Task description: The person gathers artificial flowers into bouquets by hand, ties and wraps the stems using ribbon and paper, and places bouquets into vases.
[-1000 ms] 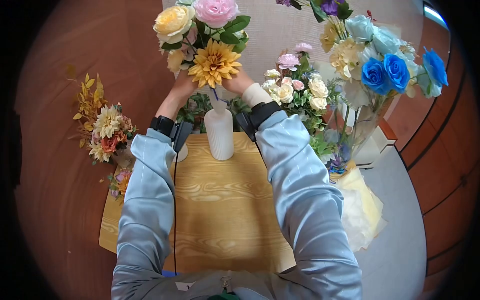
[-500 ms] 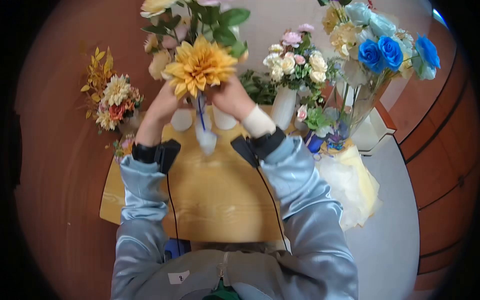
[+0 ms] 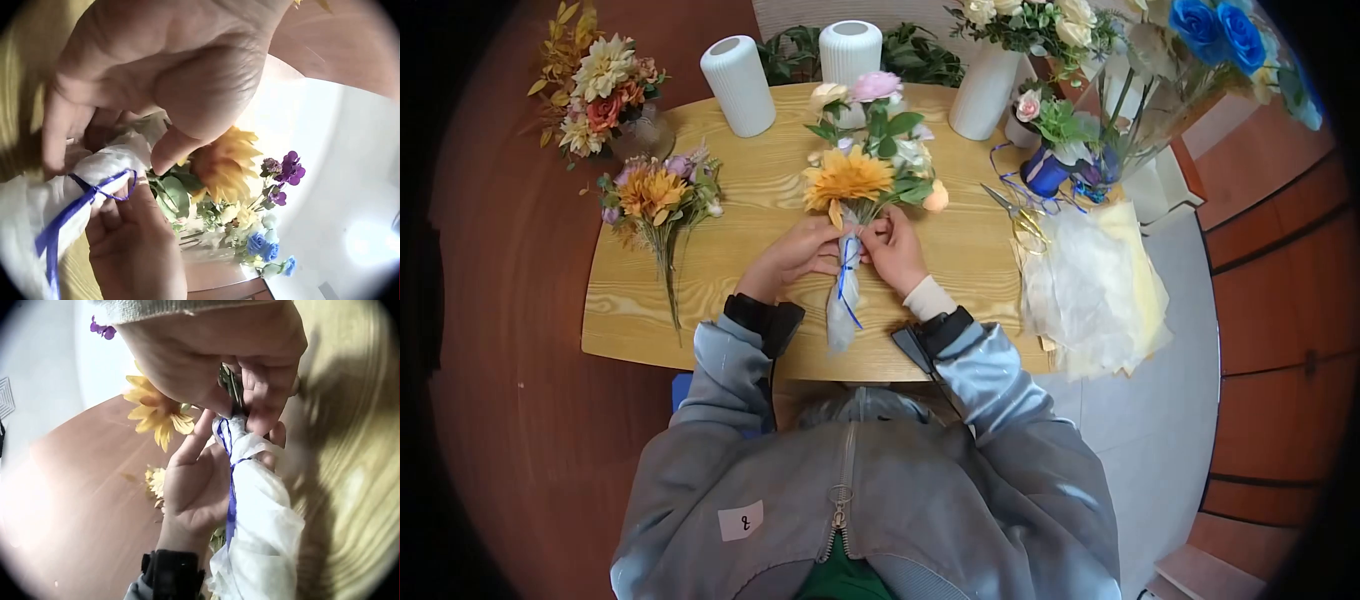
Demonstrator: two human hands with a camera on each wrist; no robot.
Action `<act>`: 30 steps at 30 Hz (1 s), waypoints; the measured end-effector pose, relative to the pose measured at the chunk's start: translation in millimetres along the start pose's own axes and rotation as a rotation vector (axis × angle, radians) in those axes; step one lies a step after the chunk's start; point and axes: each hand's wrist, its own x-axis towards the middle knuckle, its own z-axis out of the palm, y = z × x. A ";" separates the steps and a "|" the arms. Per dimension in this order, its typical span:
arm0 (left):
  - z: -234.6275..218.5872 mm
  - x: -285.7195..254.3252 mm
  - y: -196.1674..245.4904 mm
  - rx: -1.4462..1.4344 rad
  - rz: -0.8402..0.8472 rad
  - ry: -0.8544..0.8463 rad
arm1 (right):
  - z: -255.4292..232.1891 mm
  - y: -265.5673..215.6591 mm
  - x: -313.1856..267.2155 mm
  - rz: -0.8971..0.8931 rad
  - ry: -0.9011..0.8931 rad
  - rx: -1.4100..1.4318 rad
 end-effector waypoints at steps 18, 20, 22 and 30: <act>14.8 -36.9 -37.4 0.408 0.009 0.279 | 6.8 -16.0 -44.6 -0.117 -0.133 -0.990; 13.8 -38.5 -38.2 0.382 -0.044 0.267 | 4.1 -9.7 -44.5 -0.049 -0.141 -0.857; 14.6 -39.1 -37.1 0.389 -0.051 0.269 | -1.0 -0.8 -43.2 0.015 -0.146 -0.725; 23.0 -34.4 -46.1 0.502 0.074 0.228 | -8.1 -18.5 -36.0 0.335 -0.364 0.046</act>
